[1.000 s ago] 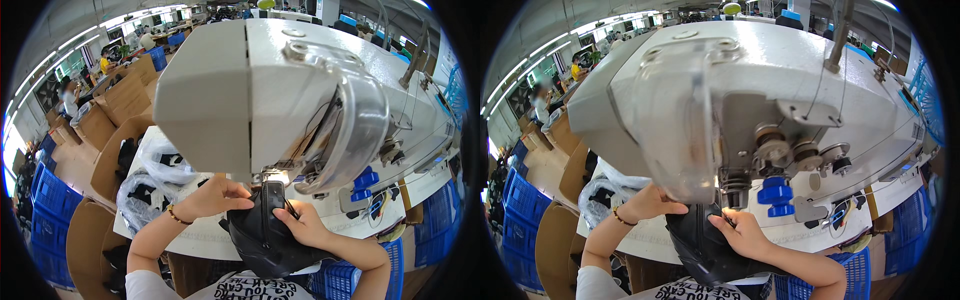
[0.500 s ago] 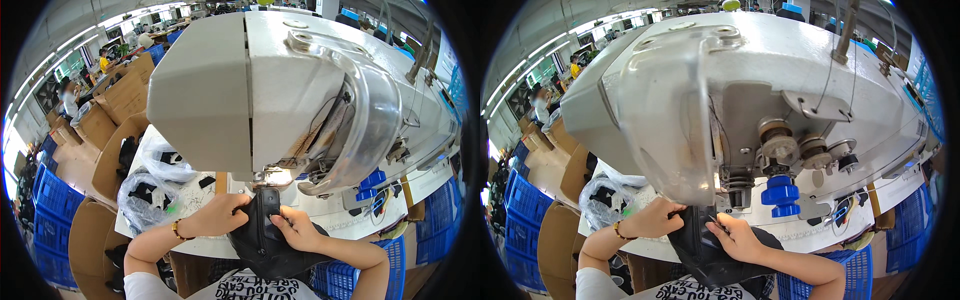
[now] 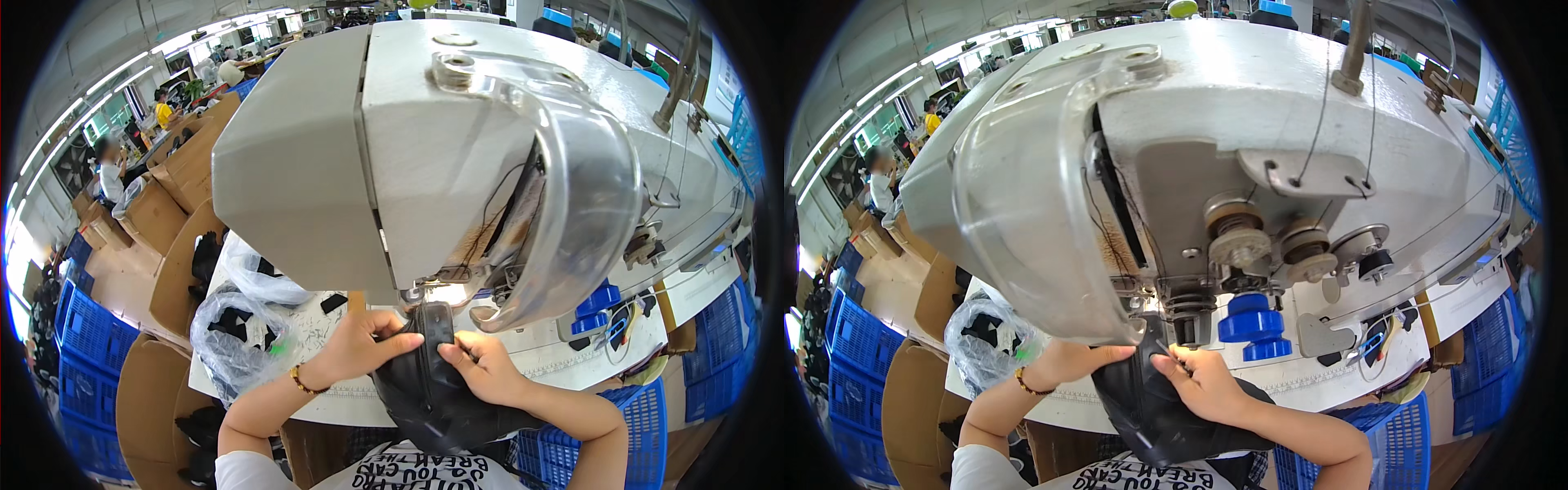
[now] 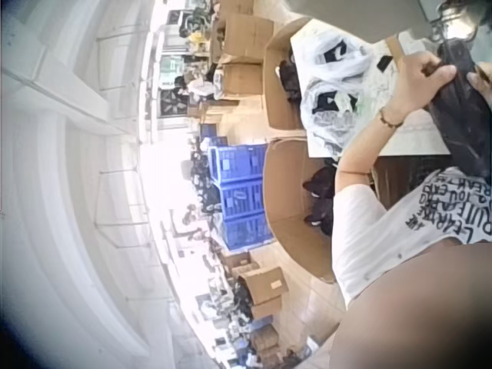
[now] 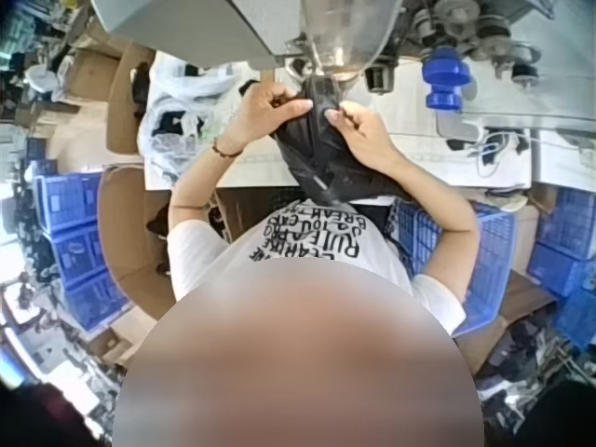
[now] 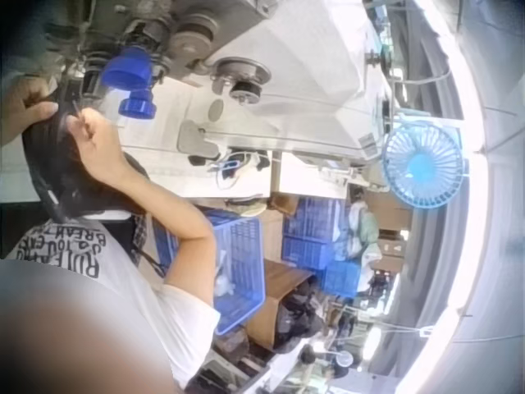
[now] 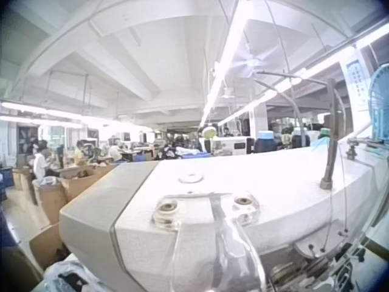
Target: The person takes shoe uppers from a box, stitches components onto them using a sewing machine, trims threads with snips, and tosses the finished shoe uppers into a carton.
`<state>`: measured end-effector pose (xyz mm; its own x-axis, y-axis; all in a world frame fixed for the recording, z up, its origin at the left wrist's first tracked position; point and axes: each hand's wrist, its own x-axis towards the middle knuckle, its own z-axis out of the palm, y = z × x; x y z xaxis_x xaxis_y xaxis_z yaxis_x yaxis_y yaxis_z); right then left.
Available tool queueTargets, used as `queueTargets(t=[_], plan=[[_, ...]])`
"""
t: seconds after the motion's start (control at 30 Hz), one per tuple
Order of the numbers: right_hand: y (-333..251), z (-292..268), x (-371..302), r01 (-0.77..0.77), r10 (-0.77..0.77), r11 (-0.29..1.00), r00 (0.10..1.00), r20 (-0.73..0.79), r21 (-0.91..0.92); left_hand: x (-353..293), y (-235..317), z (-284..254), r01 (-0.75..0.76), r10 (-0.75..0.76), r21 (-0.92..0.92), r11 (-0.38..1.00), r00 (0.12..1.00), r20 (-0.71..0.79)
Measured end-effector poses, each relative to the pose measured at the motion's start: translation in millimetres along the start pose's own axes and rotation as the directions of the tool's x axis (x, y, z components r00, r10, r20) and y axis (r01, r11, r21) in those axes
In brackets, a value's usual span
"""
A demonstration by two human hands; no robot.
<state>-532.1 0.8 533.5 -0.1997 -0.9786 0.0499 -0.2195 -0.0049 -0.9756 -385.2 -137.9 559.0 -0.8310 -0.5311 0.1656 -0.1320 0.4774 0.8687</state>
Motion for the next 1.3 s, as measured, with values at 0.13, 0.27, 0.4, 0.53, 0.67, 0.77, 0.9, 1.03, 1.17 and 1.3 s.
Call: queueTargets(t=[0.13,0.27,0.4,0.53,0.67,0.77,0.9,1.03,1.17,1.3], plan=[[-20.9,-16.7,12.5,-0.198,0.191,0.964,0.980,-0.059,-0.178,20.0,-6.5,0.7,-0.080,0.089,0.126,0.989,0.994,-0.062],[-20.5,-16.6,22.4,0.024,-0.069,0.962,0.985,-0.157,-0.272,43.2,-10.2,-9.4,-0.002,0.008,0.151,0.988,0.999,-0.034],[-19.3,-2.4,22.2,0.026,-0.115,0.954,0.952,-0.284,-0.300,27.1,-15.7,-11.1,-0.334,0.427,0.356,0.873,0.877,-0.222],[-16.8,-12.6,24.6,0.132,-0.240,0.854,0.958,-0.156,-0.504,-2.2,-18.2,-21.6,0.002,-0.006,-0.011,1.000,0.900,-0.437],[-3.2,-17.3,30.8,0.092,-0.153,0.907,0.981,-0.116,-0.411,-52.2,-66.0,-105.9,0.567,-0.404,0.231,0.791,0.767,-0.498],[-10.9,-8.6,27.7,0.094,-0.139,0.940,0.983,-0.116,-0.328,-100.2,-129.7,-162.9,0.706,-0.402,0.459,0.539,0.695,-0.597],[-9.4,-6.3,30.5,0.057,-0.105,0.959,0.981,-0.162,-0.277,-107.0,-197.5,-169.4,0.540,-0.173,0.748,0.387,0.839,-0.516],[-24.5,-7.0,26.5,0.009,-0.052,0.978,0.978,-0.201,-0.208,-97.0,-196.7,-173.2,0.383,-0.001,0.804,0.455,0.903,-0.429],[-22.1,-6.0,28.8,-0.036,0.007,0.988,0.982,-0.189,-0.153,-99.1,-172.8,-183.5,0.377,-0.195,0.710,0.594,0.924,-0.328],[-7.5,-8.7,29.0,0.007,-0.043,0.986,0.975,-0.220,-0.165,-102.2,-149.8,-178.7,0.432,-0.278,0.201,0.879,0.807,-0.521]])
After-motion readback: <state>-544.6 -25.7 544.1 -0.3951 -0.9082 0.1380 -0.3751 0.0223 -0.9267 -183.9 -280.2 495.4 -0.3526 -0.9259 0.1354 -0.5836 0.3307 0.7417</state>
